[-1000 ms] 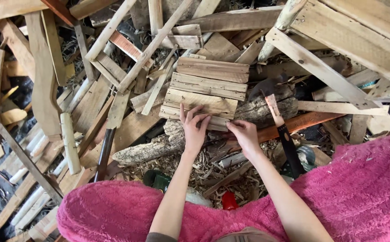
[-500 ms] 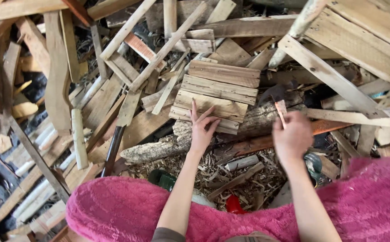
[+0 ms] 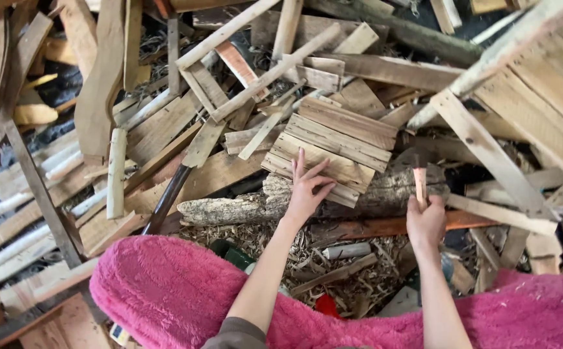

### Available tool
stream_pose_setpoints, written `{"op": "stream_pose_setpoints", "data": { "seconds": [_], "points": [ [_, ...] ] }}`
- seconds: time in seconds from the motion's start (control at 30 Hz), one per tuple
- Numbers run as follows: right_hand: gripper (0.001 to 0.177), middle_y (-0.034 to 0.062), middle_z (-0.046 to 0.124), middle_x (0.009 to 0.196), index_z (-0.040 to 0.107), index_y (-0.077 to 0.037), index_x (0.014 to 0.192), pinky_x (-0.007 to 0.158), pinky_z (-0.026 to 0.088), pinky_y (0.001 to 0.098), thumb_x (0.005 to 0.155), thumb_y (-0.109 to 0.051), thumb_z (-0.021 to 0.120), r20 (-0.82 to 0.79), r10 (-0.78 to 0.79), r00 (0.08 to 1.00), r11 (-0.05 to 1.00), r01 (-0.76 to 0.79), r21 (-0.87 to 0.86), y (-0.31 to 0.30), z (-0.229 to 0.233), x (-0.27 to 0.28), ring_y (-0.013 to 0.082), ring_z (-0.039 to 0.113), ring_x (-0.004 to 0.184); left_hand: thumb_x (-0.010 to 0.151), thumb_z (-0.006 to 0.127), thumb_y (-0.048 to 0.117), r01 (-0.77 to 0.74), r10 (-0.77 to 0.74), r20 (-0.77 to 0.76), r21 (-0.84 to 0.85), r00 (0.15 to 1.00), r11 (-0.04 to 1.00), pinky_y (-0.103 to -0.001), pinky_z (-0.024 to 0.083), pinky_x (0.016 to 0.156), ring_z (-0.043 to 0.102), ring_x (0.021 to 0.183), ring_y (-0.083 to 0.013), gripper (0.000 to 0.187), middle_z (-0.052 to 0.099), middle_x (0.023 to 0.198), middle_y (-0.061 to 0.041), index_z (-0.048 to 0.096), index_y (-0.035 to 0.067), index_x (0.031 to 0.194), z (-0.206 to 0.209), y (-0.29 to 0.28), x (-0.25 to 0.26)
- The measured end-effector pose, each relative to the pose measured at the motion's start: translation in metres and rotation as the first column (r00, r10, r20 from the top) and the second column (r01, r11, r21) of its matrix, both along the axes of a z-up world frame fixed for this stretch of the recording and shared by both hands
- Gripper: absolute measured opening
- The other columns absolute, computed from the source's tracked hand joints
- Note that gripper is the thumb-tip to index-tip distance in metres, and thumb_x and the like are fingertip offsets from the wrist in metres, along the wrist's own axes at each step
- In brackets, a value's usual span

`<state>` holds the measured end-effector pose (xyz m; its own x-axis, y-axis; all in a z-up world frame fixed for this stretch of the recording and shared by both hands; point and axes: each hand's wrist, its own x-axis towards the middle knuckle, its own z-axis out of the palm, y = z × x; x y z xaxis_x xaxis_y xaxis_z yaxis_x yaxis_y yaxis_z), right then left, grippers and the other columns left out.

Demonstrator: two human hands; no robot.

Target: Assembling a small wooden structure using a hammer and nails

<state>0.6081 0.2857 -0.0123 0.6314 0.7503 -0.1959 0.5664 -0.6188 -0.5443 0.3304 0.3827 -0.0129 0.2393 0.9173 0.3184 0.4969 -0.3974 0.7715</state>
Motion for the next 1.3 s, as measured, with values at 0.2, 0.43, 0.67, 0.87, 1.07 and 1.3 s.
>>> {"op": "stream_pose_setpoints", "data": {
  "seconds": [0.2,0.43,0.67,0.87,1.07,1.3],
  "points": [
    [0.024,0.0232,0.062,0.077,0.055,0.003,0.112,0.064,0.049,0.0491,0.105,-0.02,0.056,-0.268,0.225,0.937,0.971,-0.194,0.136,0.002,0.109,-0.031,0.0407,0.063,0.072,0.085,0.081,0.04,-0.018,0.018,-0.005,0.015,1.0,1.0,-0.064,0.008,0.125,0.015,0.159,-0.0379,0.011,0.064,0.142,0.008,0.08,0.033,0.094,-0.014,0.0,-0.001],
    [0.05,0.0062,0.057,0.074,0.047,-0.011,0.146,0.045,0.044,0.0279,0.096,-0.007,0.053,-0.45,0.461,0.765,0.852,-0.523,-0.017,-0.021,0.148,-0.094,0.0143,0.048,0.054,0.07,0.086,0.02,0.012,-0.014,-0.026,-0.076,1.0,0.997,-0.065,0.003,0.129,0.015,0.156,-0.0432,0.016,0.066,0.136,0.0,0.081,0.019,0.085,0.017,0.002,0.0],
    [0.071,0.0159,0.058,0.147,0.039,-0.011,0.155,0.075,0.055,0.0328,0.088,0.006,0.054,-0.236,0.617,0.75,0.787,-0.584,0.2,-0.027,0.185,-0.125,0.0251,0.072,0.103,0.069,0.084,0.015,0.022,-0.025,-0.029,-0.097,0.999,0.995,-0.065,0.0,0.128,0.013,0.156,-0.0417,0.017,0.064,0.139,0.0,0.081,0.017,0.086,0.026,0.001,-0.003],
    [0.067,0.0123,0.063,0.142,0.045,-0.011,0.153,0.061,0.052,0.0325,0.089,0.003,0.057,-0.217,0.562,0.798,0.827,-0.539,0.16,-0.016,0.179,-0.12,0.0188,0.067,0.071,0.073,0.083,0.021,0.015,-0.02,-0.053,-0.095,0.998,0.995,-0.063,0.002,0.129,0.015,0.156,-0.0405,0.017,0.065,0.138,0.0,0.083,0.019,0.09,0.022,0.002,0.0],
    [0.07,0.0143,0.058,0.146,0.04,-0.008,0.155,0.049,0.047,0.0295,0.089,0.004,0.057,-0.173,0.6,0.781,0.797,-0.566,0.212,-0.014,0.18,-0.117,0.0148,0.06,0.062,0.07,0.085,0.022,-0.014,0.012,-0.022,-0.077,1.0,0.997,-0.065,0.002,0.128,0.016,0.155,-0.0424,0.012,0.066,0.136,-0.002,0.082,0.017,0.081,0.02,0.001,0.002],
    [0.066,0.0072,0.068,0.119,0.044,-0.013,0.154,0.046,0.041,0.0301,0.09,-0.001,0.058,-0.249,0.528,0.812,0.849,-0.511,0.132,-0.011,0.181,-0.114,0.0147,0.047,0.054,0.07,0.086,0.023,-0.01,0.004,-0.055,-0.115,0.998,0.993,-0.065,0.0,0.127,0.015,0.155,-0.0413,0.018,0.065,0.137,-0.002,0.083,0.019,0.087,0.021,0.003,0.002]
  ]
}}
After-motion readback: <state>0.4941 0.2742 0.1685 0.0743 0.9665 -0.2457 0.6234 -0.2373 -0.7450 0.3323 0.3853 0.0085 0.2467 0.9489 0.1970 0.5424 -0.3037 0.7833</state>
